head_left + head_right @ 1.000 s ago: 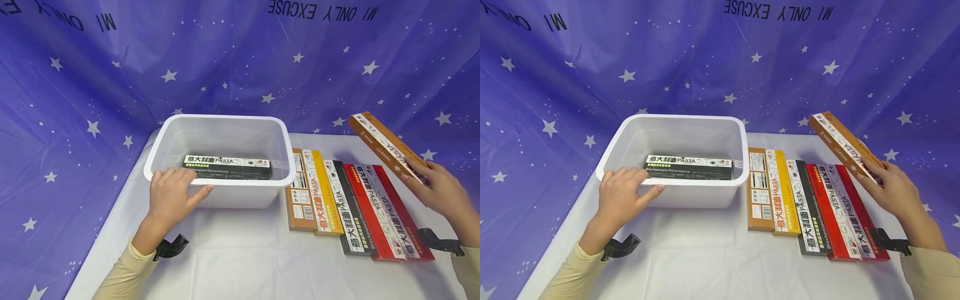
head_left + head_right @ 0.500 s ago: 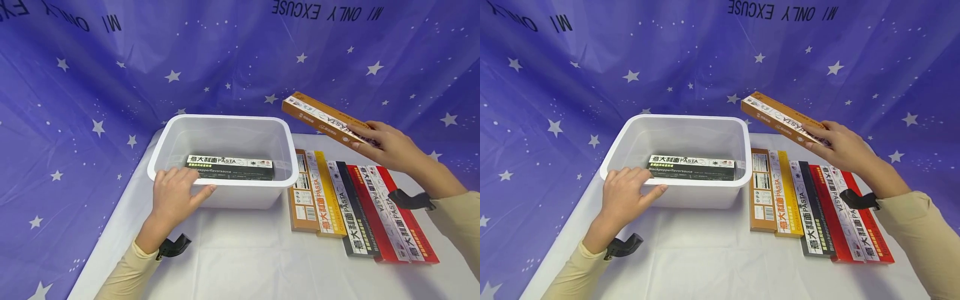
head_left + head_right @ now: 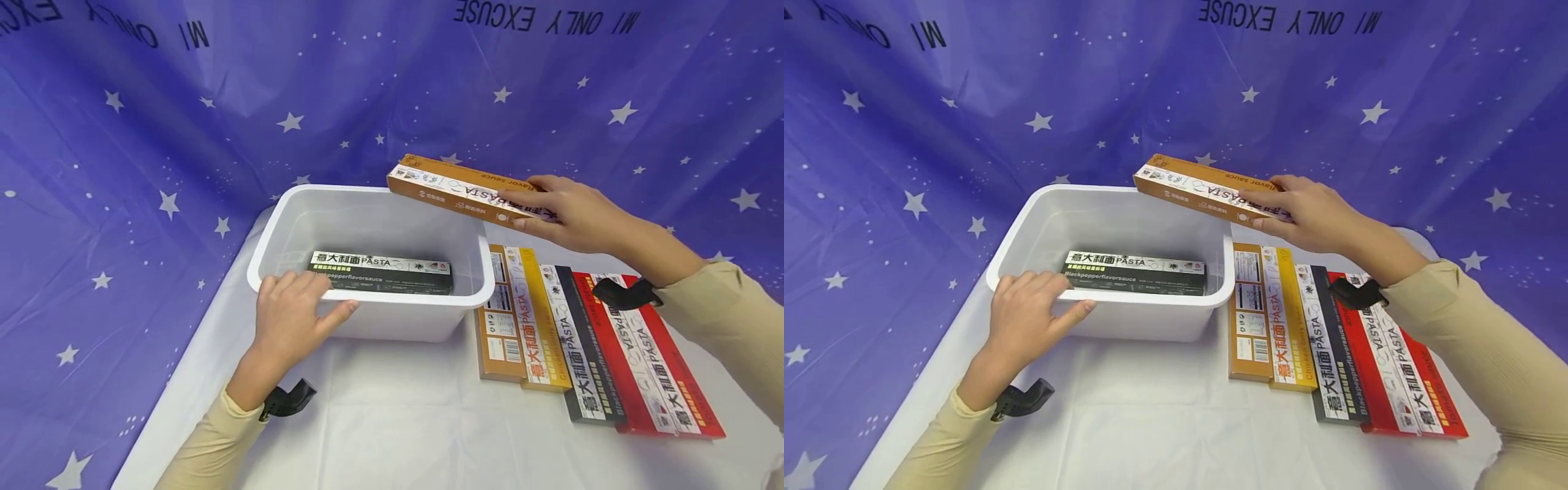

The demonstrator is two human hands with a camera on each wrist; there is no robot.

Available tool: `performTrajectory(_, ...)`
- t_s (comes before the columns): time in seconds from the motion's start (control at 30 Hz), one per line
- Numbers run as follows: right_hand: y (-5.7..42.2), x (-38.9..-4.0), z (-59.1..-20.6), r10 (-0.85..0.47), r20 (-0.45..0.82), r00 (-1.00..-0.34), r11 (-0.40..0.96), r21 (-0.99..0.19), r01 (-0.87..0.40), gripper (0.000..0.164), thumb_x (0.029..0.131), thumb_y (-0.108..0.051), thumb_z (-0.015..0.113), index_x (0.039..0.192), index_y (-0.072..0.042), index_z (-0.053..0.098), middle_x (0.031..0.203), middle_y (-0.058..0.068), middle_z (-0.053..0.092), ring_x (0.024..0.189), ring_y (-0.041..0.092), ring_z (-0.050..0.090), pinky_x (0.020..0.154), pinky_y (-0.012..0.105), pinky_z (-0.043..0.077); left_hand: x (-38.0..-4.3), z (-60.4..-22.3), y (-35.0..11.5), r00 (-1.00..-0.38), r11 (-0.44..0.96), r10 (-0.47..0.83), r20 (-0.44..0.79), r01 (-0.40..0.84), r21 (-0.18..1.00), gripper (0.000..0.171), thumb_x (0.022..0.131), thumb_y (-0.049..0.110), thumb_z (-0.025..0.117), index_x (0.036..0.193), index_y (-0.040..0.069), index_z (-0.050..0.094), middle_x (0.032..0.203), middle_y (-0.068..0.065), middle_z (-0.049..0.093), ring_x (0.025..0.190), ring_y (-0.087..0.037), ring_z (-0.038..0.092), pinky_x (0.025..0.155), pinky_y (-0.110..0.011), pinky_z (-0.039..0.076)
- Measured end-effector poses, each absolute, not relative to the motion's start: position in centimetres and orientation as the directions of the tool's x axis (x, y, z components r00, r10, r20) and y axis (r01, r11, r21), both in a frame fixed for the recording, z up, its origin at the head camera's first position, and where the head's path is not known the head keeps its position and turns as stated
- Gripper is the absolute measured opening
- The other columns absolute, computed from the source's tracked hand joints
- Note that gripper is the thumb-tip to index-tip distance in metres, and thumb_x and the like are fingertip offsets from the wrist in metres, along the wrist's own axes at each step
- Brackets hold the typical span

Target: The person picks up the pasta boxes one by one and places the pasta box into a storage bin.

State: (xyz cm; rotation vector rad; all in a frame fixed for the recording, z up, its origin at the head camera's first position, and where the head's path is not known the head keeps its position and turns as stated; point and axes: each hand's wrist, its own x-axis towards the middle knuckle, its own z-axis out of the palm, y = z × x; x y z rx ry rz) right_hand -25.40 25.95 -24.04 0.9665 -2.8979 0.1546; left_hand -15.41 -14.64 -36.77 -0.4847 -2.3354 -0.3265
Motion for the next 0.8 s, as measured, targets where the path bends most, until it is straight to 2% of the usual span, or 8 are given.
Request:
performTrajectory(0.4,20.1,-26.8,-23.8,-0.732,0.109,-0.672,0.673,-0.032,-0.739,0.052,0.098,-0.033,0.068,0.147,-0.023,0.055,0.139,0.025,0.057,0.111,0.04,0.06,0.086,0.056,0.05,-15.8,-36.9,-14.6,-0.649,0.895,0.255,0.717,0.439,0.079,0.084,0.098,0.079,0.021,0.08,0.008,0.062,0.069,-0.006,0.062,0.06,-0.031,0.052,0.061,-0.044,0.032)
performTrajectory(0.57,18.0,-27.4,-23.9,-0.752,0.054,-0.657,0.656,-0.029,-0.754,0.051,0.1,-0.034,0.065,0.149,-0.027,0.053,0.145,0.026,0.053,0.12,0.043,0.058,0.091,0.058,0.049,-15.8,-36.9,-14.5,-0.657,0.894,0.255,0.71,0.44,0.086,0.084,0.097,0.079,0.02,0.079,0.008,0.061,0.07,-0.006,0.062,0.061,-0.031,0.053,0.061,-0.044,0.032)
performTrajectory(0.8,14.8,-28.3,-24.0,-0.794,0.001,-0.608,0.607,-0.026,-0.794,0.05,0.1,-0.035,0.064,0.148,-0.025,0.055,0.143,0.028,0.055,0.119,0.043,0.06,0.09,0.057,0.052,-15.7,-36.9,-14.6,-0.665,0.899,0.254,0.702,0.43,0.083,0.085,0.097,0.079,0.019,0.08,0.007,0.062,0.073,-0.007,0.065,0.063,-0.031,0.056,0.062,-0.044,0.033)
